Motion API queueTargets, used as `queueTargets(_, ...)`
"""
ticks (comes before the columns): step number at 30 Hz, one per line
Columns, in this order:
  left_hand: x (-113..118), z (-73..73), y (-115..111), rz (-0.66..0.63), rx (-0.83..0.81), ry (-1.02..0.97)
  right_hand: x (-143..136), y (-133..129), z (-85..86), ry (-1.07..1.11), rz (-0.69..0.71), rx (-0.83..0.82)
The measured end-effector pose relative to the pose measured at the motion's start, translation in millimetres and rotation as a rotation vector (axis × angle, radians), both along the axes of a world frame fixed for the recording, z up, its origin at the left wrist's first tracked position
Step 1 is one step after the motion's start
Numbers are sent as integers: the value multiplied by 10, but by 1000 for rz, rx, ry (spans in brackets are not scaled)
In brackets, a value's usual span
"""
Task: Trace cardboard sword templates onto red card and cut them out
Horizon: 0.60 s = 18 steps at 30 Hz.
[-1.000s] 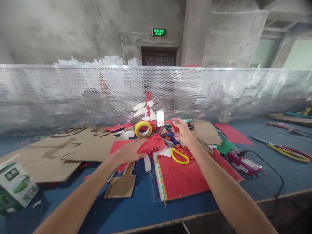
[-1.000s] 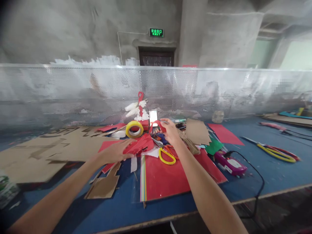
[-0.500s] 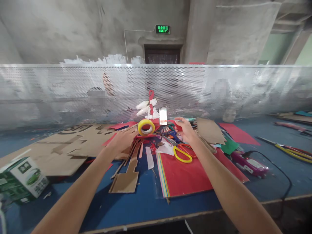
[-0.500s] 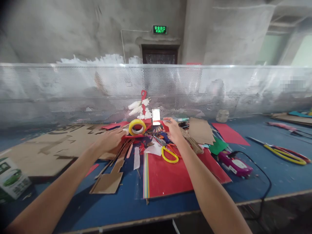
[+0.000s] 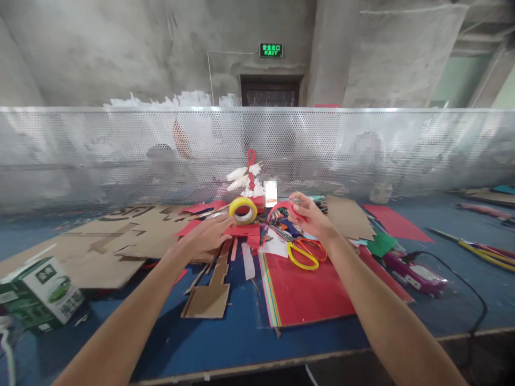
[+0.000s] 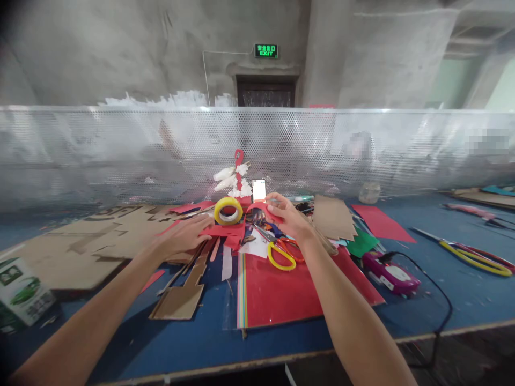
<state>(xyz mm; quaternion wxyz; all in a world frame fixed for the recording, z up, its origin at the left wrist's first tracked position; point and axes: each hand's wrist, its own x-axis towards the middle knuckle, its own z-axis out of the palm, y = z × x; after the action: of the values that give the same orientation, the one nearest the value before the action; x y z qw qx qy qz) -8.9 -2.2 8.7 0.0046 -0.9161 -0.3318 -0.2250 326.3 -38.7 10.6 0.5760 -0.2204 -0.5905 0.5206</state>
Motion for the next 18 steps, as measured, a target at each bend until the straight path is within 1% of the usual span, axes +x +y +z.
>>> queueTargets(2, 9, 35, -39, -49, -47, 40, 38, 37, -15, -32, -41, -40)
queueTargets(3, 9, 42, -62, -54, -78, 79, 56, 67, -32, -73, -75, -82)
queueTargets(5, 1, 26, -101, -21, -139, 162, 84, 137, -86, -194, -152, -177)
queueTargets(7, -12, -16, -125, 41, -179, 184, 101, 204, -161, -357, -224, -211)
queueTargets(9, -13, -56, -143, 101, -197, 154, 103, 258, -236, -548, -263, -159)
queueTargets(11, 12, -76, -171, 184, -187, 134, 93, 292, -289, -677, -278, -94)
queueTargets(14, 99, -91, -235, 341, -140, 211, 66, 308, -311, -723, -282, -46)
queueTargets(16, 171, -127, -270, 395, -117, 276, 51, 303, -300, -734, -291, -23)
queueTargets(18, 236, -196, -284, 420, -121, 299, 44, 295, -287, -745, -298, -9)
